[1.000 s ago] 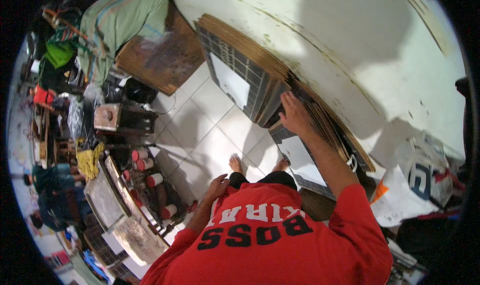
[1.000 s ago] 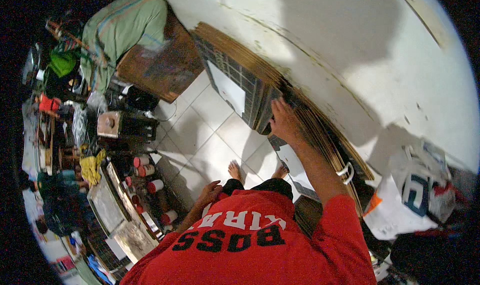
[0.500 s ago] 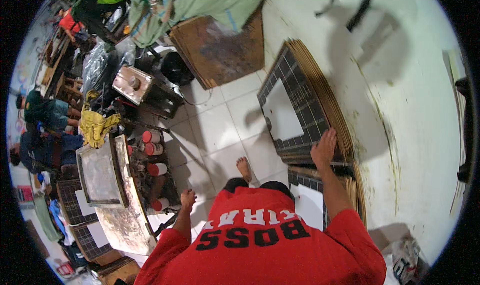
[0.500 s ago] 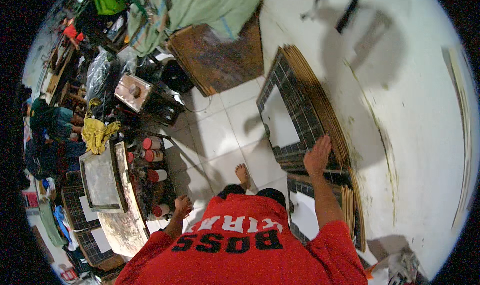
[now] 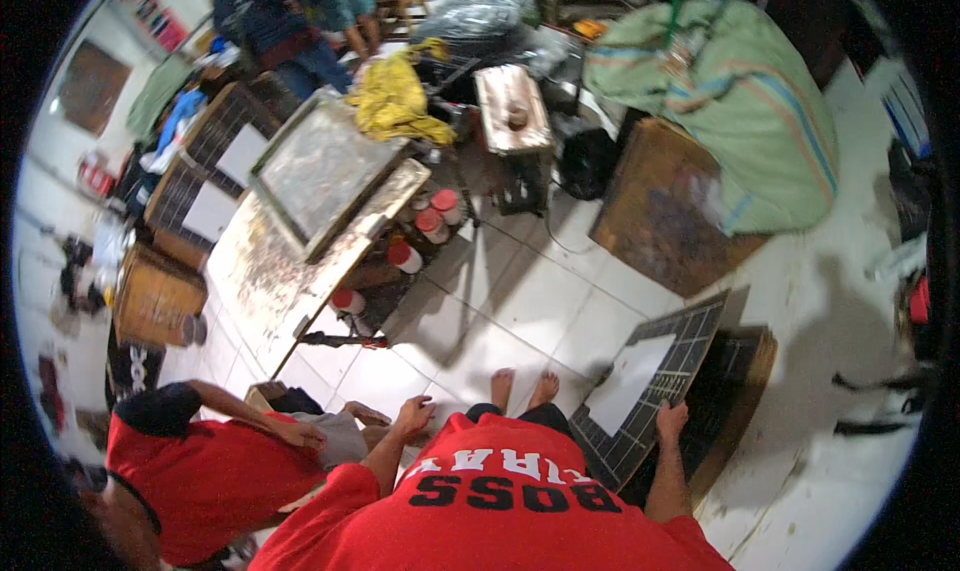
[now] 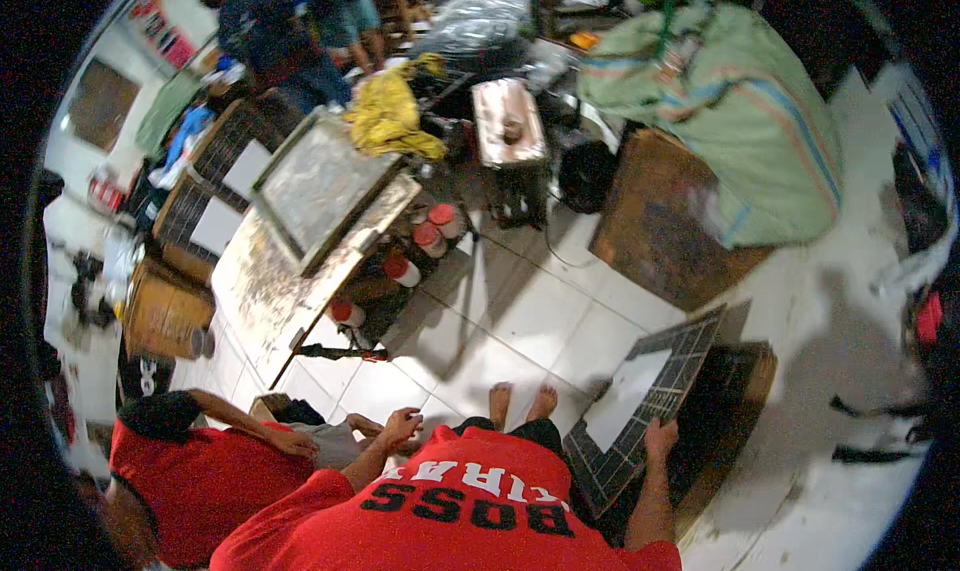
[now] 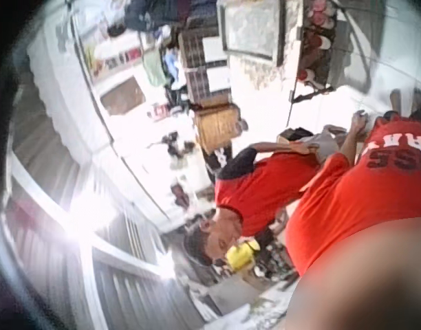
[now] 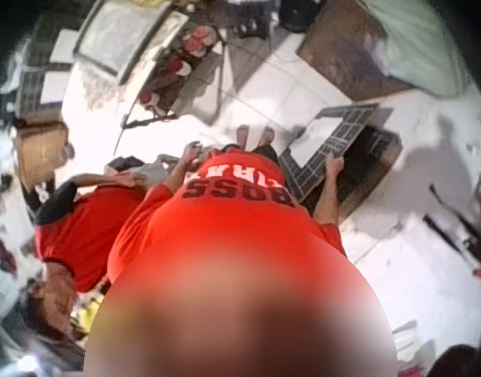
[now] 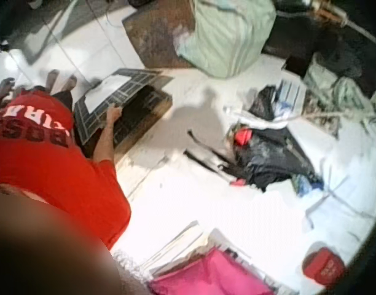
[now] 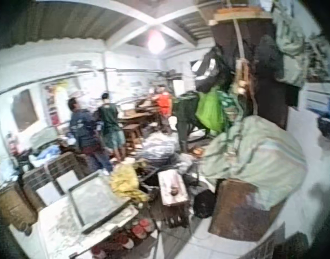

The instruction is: The person applies tape to the edges of a screen printing frame, then moves stacks of wooden boards and places a frame over a paper template on a workbench. The person repeatedly lifts and lowers the frame to check alignment with the template.

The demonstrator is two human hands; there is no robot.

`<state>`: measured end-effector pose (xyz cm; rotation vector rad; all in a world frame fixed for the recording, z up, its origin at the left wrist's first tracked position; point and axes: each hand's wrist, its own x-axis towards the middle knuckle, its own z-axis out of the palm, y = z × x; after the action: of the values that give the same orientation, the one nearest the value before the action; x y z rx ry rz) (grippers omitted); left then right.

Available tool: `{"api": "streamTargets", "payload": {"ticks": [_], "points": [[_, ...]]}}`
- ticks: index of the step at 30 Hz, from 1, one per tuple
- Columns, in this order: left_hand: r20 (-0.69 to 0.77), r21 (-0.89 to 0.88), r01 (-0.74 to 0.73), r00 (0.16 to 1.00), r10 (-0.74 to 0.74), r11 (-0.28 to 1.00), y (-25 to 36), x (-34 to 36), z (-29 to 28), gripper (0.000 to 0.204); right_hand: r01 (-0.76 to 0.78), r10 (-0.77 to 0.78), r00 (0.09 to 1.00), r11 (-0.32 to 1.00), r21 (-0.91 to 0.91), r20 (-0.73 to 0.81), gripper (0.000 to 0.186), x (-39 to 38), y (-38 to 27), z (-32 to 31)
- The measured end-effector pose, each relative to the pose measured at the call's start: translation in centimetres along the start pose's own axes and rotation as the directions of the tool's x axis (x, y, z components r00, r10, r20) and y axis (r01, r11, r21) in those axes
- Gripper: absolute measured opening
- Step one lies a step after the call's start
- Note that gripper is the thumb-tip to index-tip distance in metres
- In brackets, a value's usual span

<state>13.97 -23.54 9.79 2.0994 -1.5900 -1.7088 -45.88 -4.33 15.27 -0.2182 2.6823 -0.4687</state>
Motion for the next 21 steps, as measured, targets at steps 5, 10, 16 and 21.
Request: {"api": "streamTargets", "payload": {"ticks": [5,10,16,21], "points": [[-0.129,-0.231,0.233,0.955,-0.267,0.945,-5.6,-2.6,-0.7,0.050,0.383,-0.378,0.923,0.920,-0.084,0.075,0.042,-2.5,-12.0,-2.7],[-0.174,-0.471,0.181,0.940,-0.292,0.863,-6.8,-0.4,-1.7,0.046,0.590,-0.610,0.776,0.792,0.158,0.161,0.031,-8.8,-25.0,-13.5],[-0.046,-0.289,0.171,0.980,-0.193,0.942,-3.6,7.4,-5.6,0.044,0.721,-0.721,0.693,0.693,0.017,-0.019,0.032,-22.6,-37.2,-27.5],[0.242,0.193,-0.539,0.836,0.492,0.820,12.0,10.6,-12.6,0.045,0.780,-0.699,0.625,0.537,0.322,-0.347,0.042,-31.4,-39.5,-34.5]]}}
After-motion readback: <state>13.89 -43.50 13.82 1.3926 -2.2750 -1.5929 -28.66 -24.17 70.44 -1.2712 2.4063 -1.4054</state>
